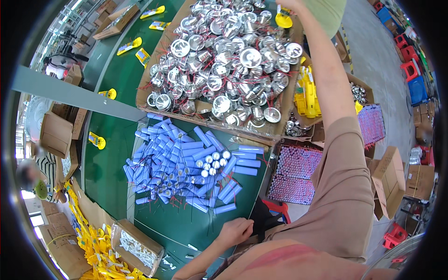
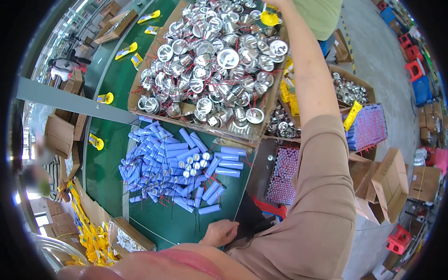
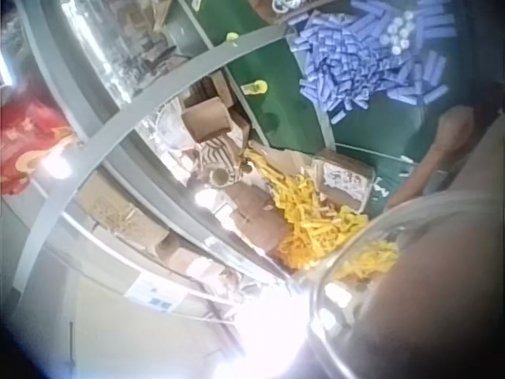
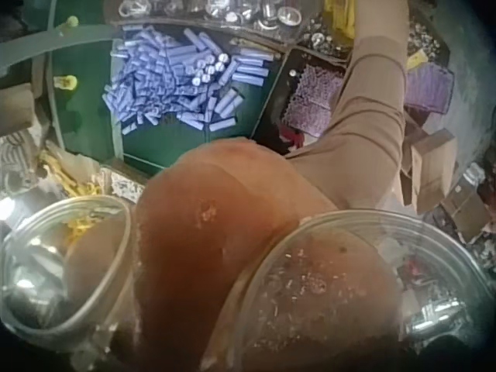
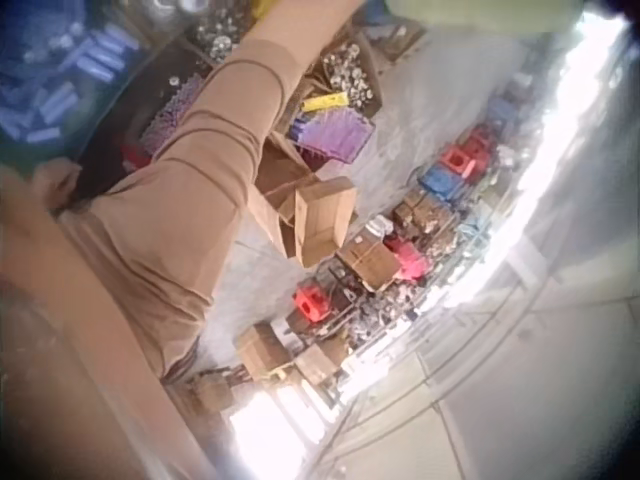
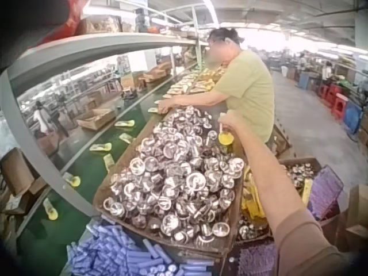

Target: Assembling electronic components, batteries, and circuit boards into yellow plastic housings on a factory assembly line.

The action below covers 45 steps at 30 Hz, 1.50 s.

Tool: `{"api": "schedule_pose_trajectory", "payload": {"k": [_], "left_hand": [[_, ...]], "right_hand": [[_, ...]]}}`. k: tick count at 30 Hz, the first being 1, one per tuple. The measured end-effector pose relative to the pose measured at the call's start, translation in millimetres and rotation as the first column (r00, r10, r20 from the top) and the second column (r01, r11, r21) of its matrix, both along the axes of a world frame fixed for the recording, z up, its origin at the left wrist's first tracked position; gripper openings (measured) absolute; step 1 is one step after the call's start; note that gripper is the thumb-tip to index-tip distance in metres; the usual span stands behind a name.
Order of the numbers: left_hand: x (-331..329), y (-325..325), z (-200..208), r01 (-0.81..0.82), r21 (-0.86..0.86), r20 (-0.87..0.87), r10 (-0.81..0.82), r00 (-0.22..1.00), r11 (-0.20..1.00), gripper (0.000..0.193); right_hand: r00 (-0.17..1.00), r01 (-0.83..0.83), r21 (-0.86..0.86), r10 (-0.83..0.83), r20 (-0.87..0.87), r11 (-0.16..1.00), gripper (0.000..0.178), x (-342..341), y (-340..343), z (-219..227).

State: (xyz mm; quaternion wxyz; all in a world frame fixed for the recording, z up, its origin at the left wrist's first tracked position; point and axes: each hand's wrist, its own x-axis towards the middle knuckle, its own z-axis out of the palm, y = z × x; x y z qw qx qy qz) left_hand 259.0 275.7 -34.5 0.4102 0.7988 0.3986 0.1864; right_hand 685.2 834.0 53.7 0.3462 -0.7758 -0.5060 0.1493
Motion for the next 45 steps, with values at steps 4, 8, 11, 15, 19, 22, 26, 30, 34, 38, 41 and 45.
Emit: {"api": "schedule_pose_trajectory", "payload": {"k": [4, 8, 11, 15, 19, 22, 26, 30, 34, 38, 41, 45], "left_hand": [[-2.5, 0.3, 2.9, -0.047, -0.025, 0.067, 0.049, 0.997, 0.999, 0.015], [-1.1, 6.2, -6.7, 0.023, -0.060, 0.155, -0.013, 0.988, 0.998, 0.022], [-10.2, 2.7, -6.7, 0.062, -0.127, 0.122, -0.046, 0.991, 0.990, 0.025], [-8.6, 5.0, -5.4, 0.071, -0.146, 0.159, -0.048, 0.986, 0.987, 0.023], [-7.3, 5.1, -0.8, 0.051, -0.182, 0.148, -0.024, 0.989, 0.982, 0.020], [-2.6, 10.7, 5.9, 0.026, -0.215, 0.112, -0.002, 0.994, 0.976, 0.013], [-2.6, 3.3, 7.3, -0.130, -0.198, 0.097, 0.151, 0.984, 0.971, 0.004], [7.1, 6.6, 9.1, -0.088, -0.126, 0.092, 0.100, 0.991, 0.988, 0.004], [4.7, 0.0, 8.8, -0.111, -0.075, 0.124, 0.120, 0.985, 0.991, 0.008], [-8.9, -31.8, 22.5, -0.203, 0.080, 0.169, 0.187, 0.968, 0.976, 0.016], [-28.2, -72.2, 62.3, -0.290, 0.070, 0.188, 0.273, 0.944, 0.955, 0.017], [-93.2, -146.4, 57.4, -0.559, 0.147, 0.255, 0.515, 0.818, 0.816, 0.017]], "right_hand": [[0.899, -0.046, 0.009, 0.038, 0.436, 0.999, 0.034, 12.7, 47.2, -45.0], [0.427, -0.236, -0.160, 0.250, 0.869, 0.959, 0.037, 74.5, 87.5, -78.6], [0.906, 0.020, -0.159, 0.049, 0.421, 0.987, 0.043, 32.4, 98.5, -96.2], [0.792, -0.055, -0.190, 0.159, 0.590, 0.980, 0.046, 58.2, 108.7, -105.4], [0.885, -0.084, -0.281, 0.201, 0.419, 0.956, 0.040, 58.8, 106.8, -90.0], [0.763, -0.131, 0.013, 0.093, 0.639, 0.991, 0.037, 59.2, 84.3, -49.0], [0.812, -0.441, 0.313, 0.226, 0.538, 0.841, 0.019, -64.2, -17.6, 68.6], [0.893, -0.321, 0.649, 0.449, -0.035, 0.689, 0.016, -129.2, -198.8, 150.1], [0.758, -0.617, 0.661, 0.546, 0.356, 0.426, 0.014, -178.3, -381.2, 147.8], [0.536, -0.761, 0.479, 0.839, 0.088, 0.436, 0.013, -225.5, -495.4, 106.3], [0.549, -0.718, 0.286, 0.768, -0.328, 0.635, 0.015, -242.0, -545.9, 49.6], [0.413, -0.872, 0.159, 0.870, -0.271, 0.463, 0.014, -316.3, -577.2, -7.1]]}}
